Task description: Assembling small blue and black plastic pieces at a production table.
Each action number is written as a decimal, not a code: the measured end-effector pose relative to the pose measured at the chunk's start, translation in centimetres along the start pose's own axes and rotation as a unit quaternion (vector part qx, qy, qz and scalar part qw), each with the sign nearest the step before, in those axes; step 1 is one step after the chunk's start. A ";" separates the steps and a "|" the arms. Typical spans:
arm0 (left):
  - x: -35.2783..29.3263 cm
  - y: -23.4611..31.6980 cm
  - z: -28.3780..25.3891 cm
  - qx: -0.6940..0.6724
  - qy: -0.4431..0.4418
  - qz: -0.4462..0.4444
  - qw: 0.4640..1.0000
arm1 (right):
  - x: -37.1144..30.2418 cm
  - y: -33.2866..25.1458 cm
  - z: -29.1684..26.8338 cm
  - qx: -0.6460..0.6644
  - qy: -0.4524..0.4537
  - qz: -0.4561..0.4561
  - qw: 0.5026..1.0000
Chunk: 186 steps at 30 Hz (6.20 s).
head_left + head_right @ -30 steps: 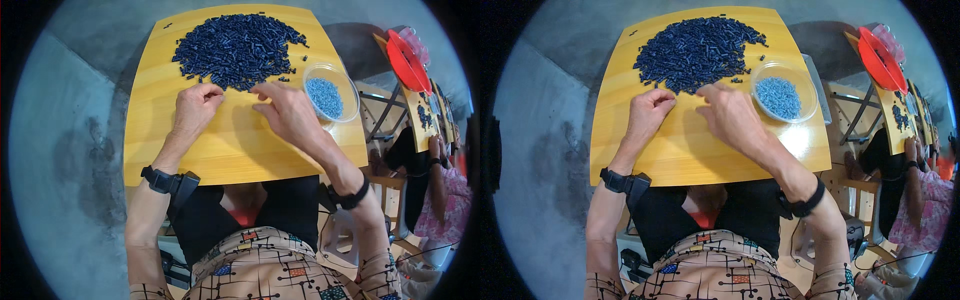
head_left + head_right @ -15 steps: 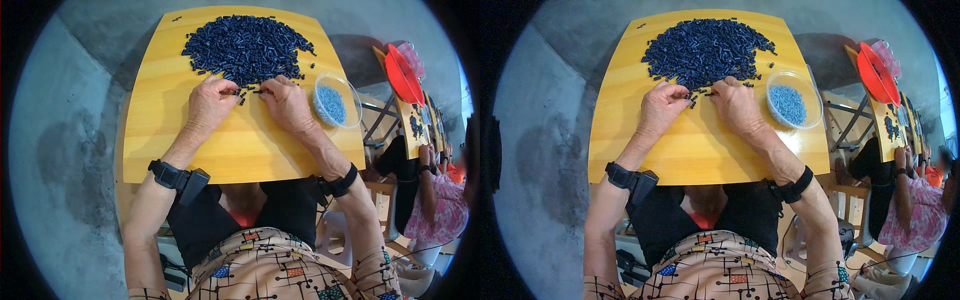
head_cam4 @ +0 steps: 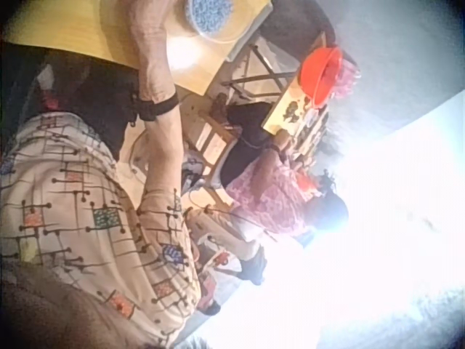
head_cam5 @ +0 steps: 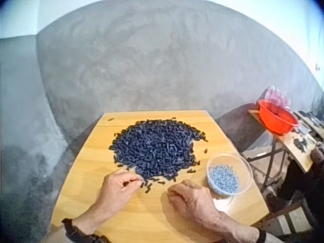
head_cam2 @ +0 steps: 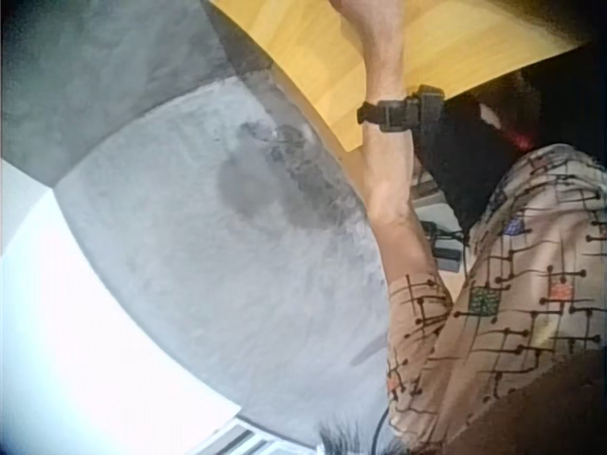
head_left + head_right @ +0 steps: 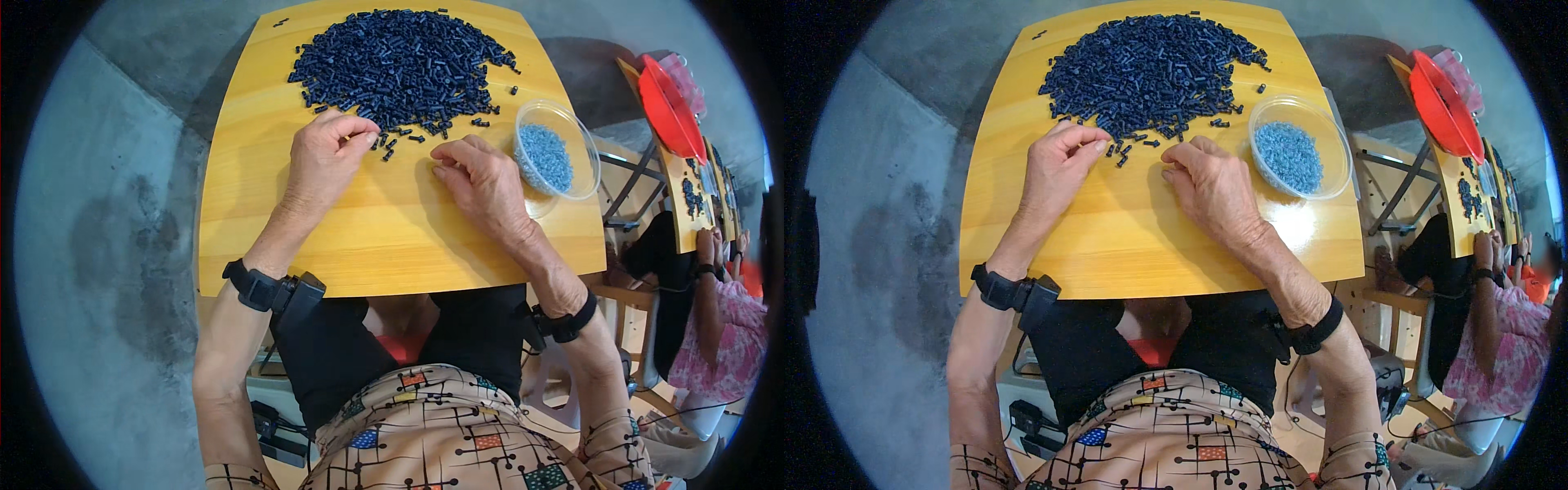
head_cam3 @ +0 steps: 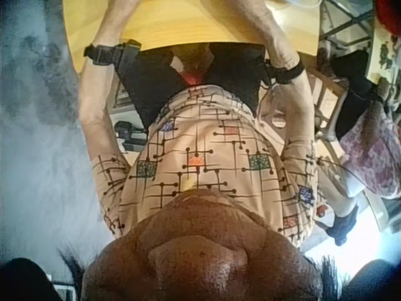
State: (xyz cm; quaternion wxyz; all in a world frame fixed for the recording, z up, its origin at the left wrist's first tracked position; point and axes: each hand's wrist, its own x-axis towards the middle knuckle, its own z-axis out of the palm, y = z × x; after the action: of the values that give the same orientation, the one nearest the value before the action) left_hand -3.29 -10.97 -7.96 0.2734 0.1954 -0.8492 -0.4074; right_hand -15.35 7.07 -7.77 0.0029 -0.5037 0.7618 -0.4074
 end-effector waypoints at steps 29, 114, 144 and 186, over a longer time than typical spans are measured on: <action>1.5 2.9 4.0 0.269 -0.100 0.162 0.944 | -1.8 0.3 -0.1 0.014 0.007 -0.033 0.999; -0.1 0.4 0.0 0.150 -0.041 0.032 0.987 | -0.6 1.1 0.0 0.063 0.071 0.032 0.995; 4.5 -3.3 -3.9 0.286 0.039 0.088 0.953 | -0.8 0.6 0.7 0.039 0.062 0.031 0.997; -6.3 4.0 0.8 -0.433 -0.045 -0.171 0.884 | 2.0 -1.0 1.3 -0.066 0.028 -0.076 0.995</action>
State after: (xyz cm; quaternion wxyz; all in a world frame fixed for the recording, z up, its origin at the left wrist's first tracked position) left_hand 0.69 -4.68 -7.13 0.2183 0.1817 -0.5530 -0.7833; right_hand -15.01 4.57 -7.23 -0.0824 -0.5477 0.7461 -0.3695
